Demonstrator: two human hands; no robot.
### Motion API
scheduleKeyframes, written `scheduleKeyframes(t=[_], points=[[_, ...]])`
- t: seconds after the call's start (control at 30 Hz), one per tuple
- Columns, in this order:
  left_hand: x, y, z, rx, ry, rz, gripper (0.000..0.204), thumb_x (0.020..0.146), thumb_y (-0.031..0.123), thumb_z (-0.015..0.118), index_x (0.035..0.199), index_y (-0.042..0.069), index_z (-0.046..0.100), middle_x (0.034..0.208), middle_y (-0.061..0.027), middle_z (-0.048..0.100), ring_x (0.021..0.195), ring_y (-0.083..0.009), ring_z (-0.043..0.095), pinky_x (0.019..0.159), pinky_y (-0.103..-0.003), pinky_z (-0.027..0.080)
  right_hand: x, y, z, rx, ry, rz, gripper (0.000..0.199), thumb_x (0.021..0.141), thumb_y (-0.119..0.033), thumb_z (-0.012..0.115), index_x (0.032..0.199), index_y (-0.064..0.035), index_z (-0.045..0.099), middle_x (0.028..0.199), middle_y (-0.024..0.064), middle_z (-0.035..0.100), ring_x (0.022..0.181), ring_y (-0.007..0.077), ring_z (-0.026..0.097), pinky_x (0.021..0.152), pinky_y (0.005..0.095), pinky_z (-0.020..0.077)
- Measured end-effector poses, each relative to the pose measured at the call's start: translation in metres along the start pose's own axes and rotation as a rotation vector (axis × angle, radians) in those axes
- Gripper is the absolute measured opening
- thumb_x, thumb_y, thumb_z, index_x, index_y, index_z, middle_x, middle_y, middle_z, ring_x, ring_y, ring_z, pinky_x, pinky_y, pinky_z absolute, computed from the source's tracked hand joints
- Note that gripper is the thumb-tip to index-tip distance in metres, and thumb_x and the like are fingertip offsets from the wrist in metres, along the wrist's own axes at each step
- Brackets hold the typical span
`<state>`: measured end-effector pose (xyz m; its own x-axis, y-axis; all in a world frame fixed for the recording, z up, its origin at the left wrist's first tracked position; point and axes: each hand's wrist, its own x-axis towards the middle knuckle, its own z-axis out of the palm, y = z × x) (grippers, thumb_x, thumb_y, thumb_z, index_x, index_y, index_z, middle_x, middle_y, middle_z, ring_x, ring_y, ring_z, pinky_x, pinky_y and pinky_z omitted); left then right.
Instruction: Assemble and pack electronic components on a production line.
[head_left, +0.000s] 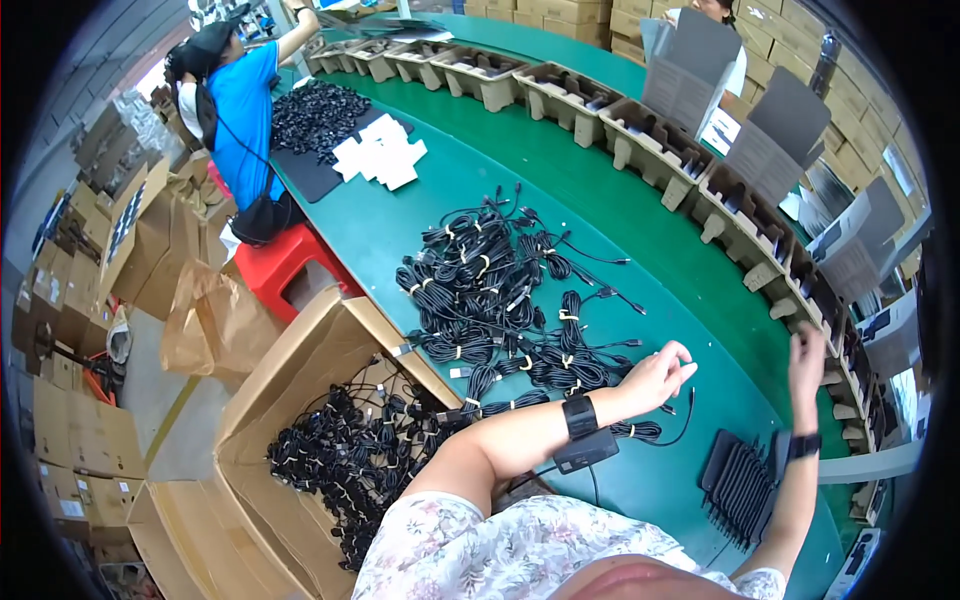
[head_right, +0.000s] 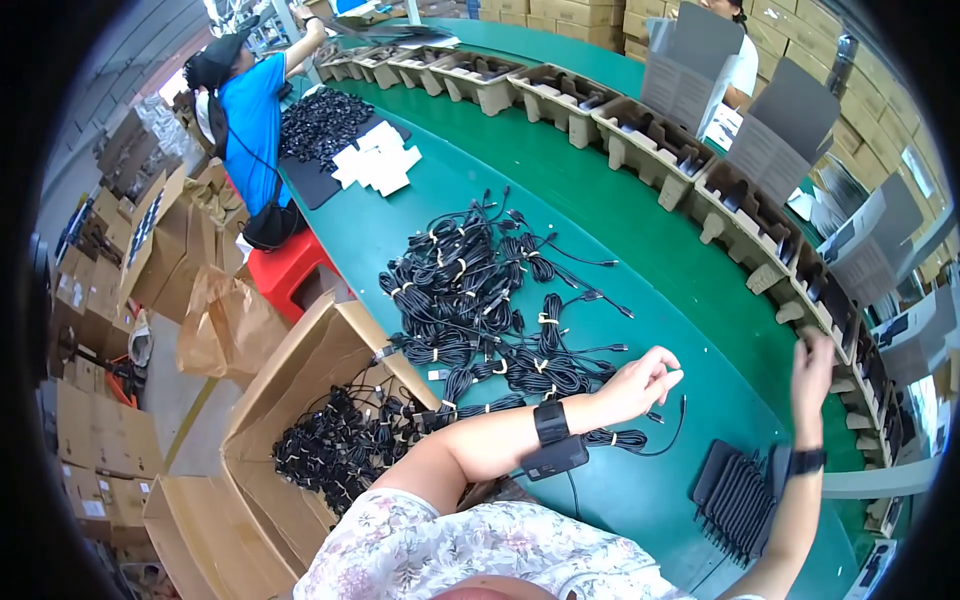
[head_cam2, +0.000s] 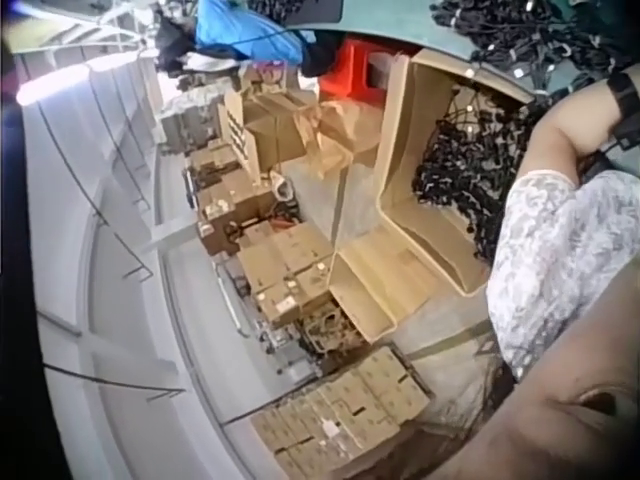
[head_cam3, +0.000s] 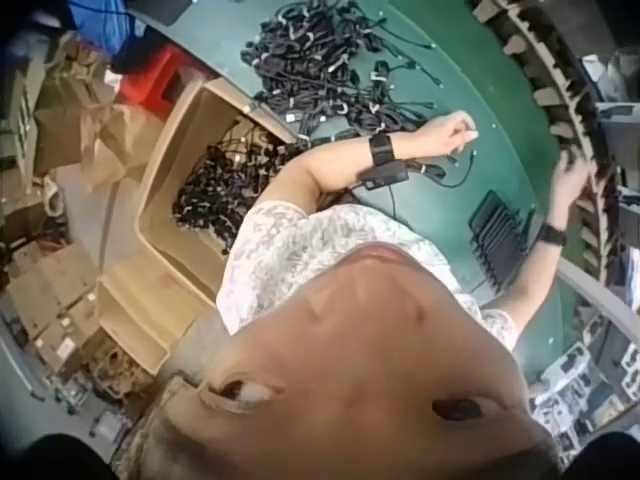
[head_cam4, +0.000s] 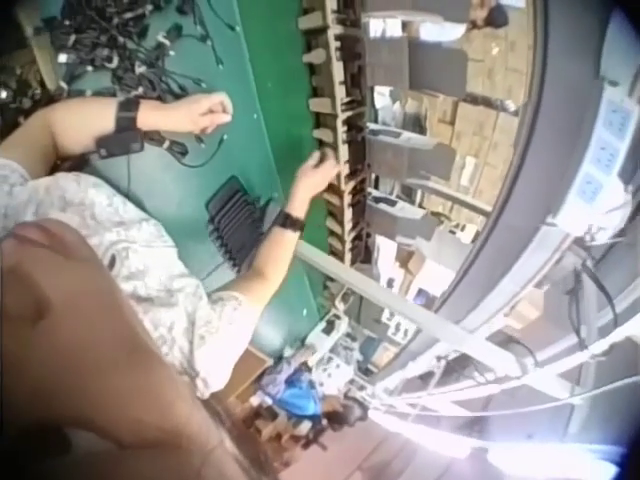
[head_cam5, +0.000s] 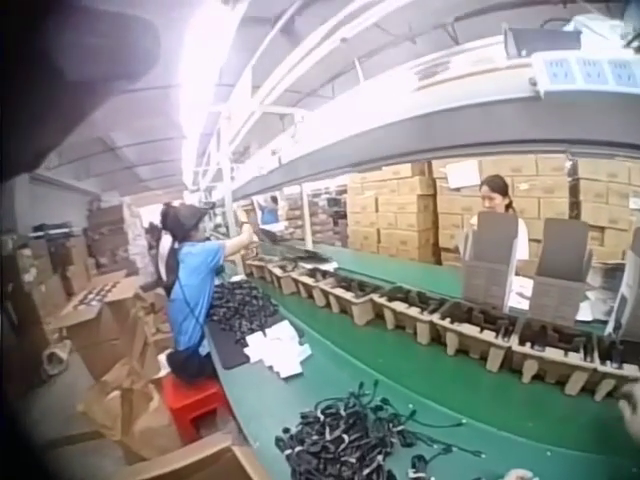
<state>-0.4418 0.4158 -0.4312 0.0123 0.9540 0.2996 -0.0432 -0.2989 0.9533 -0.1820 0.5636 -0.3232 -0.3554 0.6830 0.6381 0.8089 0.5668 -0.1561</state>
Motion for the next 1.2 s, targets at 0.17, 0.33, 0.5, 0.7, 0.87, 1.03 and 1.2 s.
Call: scheduleKeyframes(t=[0.17,0.33,0.5,0.7,0.87,1.03,1.2], points=[[-0.002,-0.001,-0.004,0.023,-0.002,0.03,0.019,0.093,0.024,0.046,0.1,0.006,0.043,0.061,-0.0014,0.052,0.045,-0.0076,0.045,0.041,-0.023,0.036,-0.082,-0.125,-0.052,0.047,-0.277,-0.294,0.021,0.075,-0.001,0.058,0.096,-0.002,0.056,0.094,0.014,0.053,0.089,0.03,0.053,0.075,0.0352,0.0442],[-0.003,0.003,0.0,0.005,0.005,0.015,0.018,0.093,0.022,0.046,0.099,0.006,0.045,0.061,-0.0016,0.052,0.045,-0.0072,0.045,0.041,-0.023,0.037,-0.15,-0.159,-0.073,0.243,-0.372,-0.232,0.016,0.075,0.001,0.058,0.091,-0.0014,0.058,0.09,0.013,0.054,0.086,0.0285,0.054,0.074,0.0334,0.0441],[-0.019,0.025,0.002,0.051,0.093,0.083,0.017,0.092,0.019,0.048,0.1,0.005,0.047,0.065,-0.003,0.054,0.049,-0.0077,0.047,0.044,-0.023,0.039,-0.203,-0.162,-0.058,0.535,-0.273,0.053,0.011,0.078,0.002,0.056,0.088,0.0001,0.058,0.087,0.0122,0.054,0.081,0.0258,0.055,0.072,0.0308,0.0439],[-0.076,0.059,-0.01,0.594,0.247,0.338,0.022,0.086,0.014,0.054,0.105,0.003,0.051,0.084,-0.0095,0.057,0.071,-0.0189,0.056,0.062,-0.028,0.046,-0.229,-0.15,-0.057,0.588,-0.21,0.004,0.009,0.079,0.002,0.055,0.088,0.0011,0.058,0.086,0.0125,0.055,0.08,0.025,0.055,0.069,0.0307,0.0442],[-0.131,0.056,-0.031,1.04,0.507,0.399,0.028,0.079,0.012,0.058,0.104,0.002,0.052,0.107,-0.0148,0.055,0.103,-0.0313,0.05,0.089,-0.041,0.038,-0.241,-0.123,-0.067,0.699,-0.221,0.15,0.01,0.079,0.002,0.055,0.088,0.0013,0.058,0.087,0.013,0.056,0.08,0.0255,0.056,0.07,0.0312,0.0441],[-0.158,0.028,-0.027,1.248,0.523,0.312,0.024,0.078,0.007,0.055,0.102,0.003,0.053,0.12,-0.0146,0.05,0.117,-0.0302,0.043,0.098,-0.041,0.033,-0.245,-0.108,-0.083,0.682,-0.161,0.087,0.01,0.08,0.002,0.055,0.089,0.0013,0.058,0.086,0.0122,0.056,0.079,0.0243,0.056,0.069,0.0302,0.0439],[-0.163,0.024,-0.033,1.259,0.495,0.304,0.026,0.074,-0.001,0.049,0.1,0.003,0.054,0.126,-0.0134,0.047,0.122,-0.0296,0.039,0.1,-0.041,0.031,-0.257,-0.079,-0.106,0.62,-0.103,0.03,0.01,0.081,0.002,0.053,0.089,0.0018,0.059,0.083,0.012,0.057,0.078,0.0232,0.056,0.068,0.0297,0.0439]])
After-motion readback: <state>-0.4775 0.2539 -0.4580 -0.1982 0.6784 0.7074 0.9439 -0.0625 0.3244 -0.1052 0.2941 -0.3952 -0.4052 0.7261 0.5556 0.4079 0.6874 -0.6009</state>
